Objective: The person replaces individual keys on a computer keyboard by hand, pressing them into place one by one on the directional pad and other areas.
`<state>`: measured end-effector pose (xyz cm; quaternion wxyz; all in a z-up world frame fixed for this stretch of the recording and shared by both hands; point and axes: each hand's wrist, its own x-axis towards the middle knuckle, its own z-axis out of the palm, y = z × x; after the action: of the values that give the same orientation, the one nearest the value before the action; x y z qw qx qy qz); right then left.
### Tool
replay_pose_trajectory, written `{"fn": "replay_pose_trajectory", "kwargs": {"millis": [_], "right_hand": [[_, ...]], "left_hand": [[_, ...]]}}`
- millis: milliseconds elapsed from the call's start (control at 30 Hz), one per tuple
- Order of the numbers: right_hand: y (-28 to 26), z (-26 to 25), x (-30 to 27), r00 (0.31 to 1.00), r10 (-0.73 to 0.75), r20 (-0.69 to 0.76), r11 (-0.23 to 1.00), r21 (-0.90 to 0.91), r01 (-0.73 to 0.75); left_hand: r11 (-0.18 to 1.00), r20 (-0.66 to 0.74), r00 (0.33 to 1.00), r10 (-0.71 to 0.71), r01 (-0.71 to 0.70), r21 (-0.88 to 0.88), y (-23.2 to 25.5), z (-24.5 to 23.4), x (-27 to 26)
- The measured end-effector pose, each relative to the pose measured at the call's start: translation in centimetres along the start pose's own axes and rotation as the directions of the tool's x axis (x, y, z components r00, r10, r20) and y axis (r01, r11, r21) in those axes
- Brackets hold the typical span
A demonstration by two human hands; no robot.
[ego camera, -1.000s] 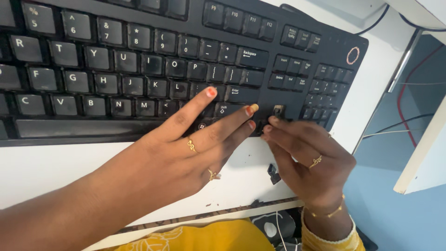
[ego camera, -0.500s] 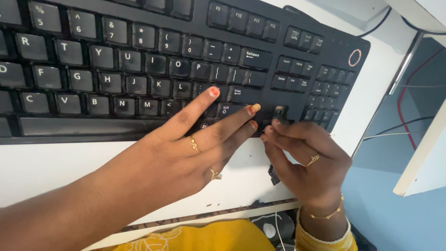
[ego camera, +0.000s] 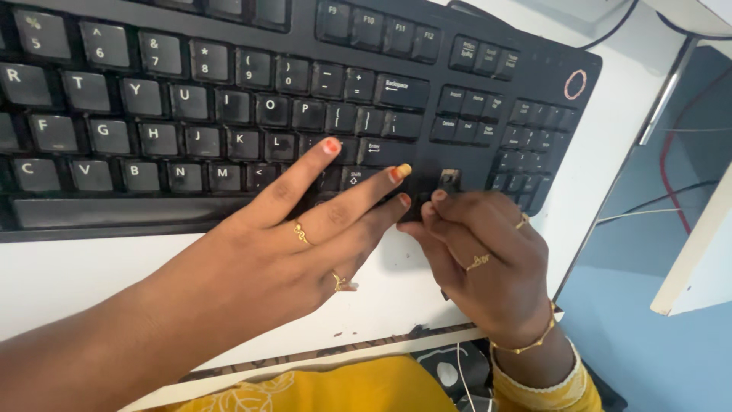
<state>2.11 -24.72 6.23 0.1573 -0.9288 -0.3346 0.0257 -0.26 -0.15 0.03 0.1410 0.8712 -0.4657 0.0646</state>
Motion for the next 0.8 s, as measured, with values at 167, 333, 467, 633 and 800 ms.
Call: {"fn": "replay_pose_trajectory", "kwargs": {"millis": [167,333,467,633,800], "right_hand": [[0.0,-0.1,0.4,1.0,0.0,-0.013,0.998,0.055,0.001],[0.1,-1.2,0.2,0.999,0.029,0.017,0.992,0.126,-0.031],[0.3,-1.7,0.1,0.996,0.091,-0.006,0.983,0.163,-0.089],[0.9,-1.5,0.2,0.981,0.193,0.02,0.955,0.226,-0.193],[1.1,-1.6,0.2,0.987,0.156,0.024,0.97,0.187,-0.158]], "left_hand": [[0.998,-0.015,1.0,-0.007,0.006,-0.056,0.0,-0.1,0.0],[1.0,-0.015,1.0,0.004,-0.004,0.02,0.2,-0.7,0.4],[0.996,0.024,1.0,0.014,-0.012,-0.084,-0.1,-1.1,1.0],[0.995,-0.015,1.0,-0.009,0.007,-0.101,0.1,-1.1,1.0],[0.991,-0.018,1.0,-0.023,0.021,-0.134,0.0,-1.2,1.0]]}}
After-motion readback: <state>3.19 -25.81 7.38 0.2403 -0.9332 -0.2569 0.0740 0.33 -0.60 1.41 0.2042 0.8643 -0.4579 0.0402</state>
